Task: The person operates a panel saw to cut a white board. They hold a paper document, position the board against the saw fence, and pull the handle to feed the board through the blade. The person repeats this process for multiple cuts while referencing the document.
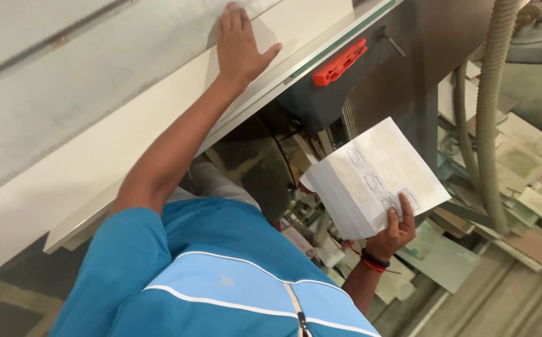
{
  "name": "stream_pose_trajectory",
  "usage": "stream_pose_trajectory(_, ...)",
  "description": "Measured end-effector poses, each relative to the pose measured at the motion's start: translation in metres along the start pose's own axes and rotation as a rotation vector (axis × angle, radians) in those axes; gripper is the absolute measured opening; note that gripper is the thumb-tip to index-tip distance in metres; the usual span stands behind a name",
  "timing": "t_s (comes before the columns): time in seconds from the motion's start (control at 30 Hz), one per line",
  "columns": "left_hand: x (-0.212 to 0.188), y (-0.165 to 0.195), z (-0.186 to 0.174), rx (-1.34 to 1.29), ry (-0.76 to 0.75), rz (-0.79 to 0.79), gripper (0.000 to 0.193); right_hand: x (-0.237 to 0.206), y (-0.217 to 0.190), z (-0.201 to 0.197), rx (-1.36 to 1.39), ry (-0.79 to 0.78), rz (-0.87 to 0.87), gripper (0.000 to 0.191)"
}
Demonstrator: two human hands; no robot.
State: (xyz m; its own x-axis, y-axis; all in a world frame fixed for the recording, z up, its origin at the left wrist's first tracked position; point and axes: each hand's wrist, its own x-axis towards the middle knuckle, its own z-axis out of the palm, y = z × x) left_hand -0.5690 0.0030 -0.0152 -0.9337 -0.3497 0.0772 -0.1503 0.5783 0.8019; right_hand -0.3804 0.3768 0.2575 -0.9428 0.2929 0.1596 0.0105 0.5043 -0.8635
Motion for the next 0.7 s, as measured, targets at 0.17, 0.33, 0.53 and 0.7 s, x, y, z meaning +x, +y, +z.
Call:
stream_pose_trajectory(0.17, -0.002, 0.016, 0.017, 0.002, 0.108, 0.05, 0.084, -0.002, -0.003, 0.004, -0.038, -0.02, -0.033, 0.043)
stream_pose_trajectory(0.33, 0.027, 0.019, 0.031, -0.12, 0.126, -0.043, 0.059, -0.006, -0.012, -0.001, -0.005, 0.021, -0.04, 0.042)
stream_pose_trajectory(0.53, 0.062, 0.04, 0.066, -0.057, 0.14, 0.032, 0.031, -0.003, -0.008, -0.022, -0.082, 0.08, -0.06, 0.044)
stream_pose_trajectory(0.7, 0.092, 0.064, 0.087, -0.074, 0.131, 0.078, 0.035, 0.004, 0.013, -0.042, -0.099, 0.143, -0.013, 0.043)
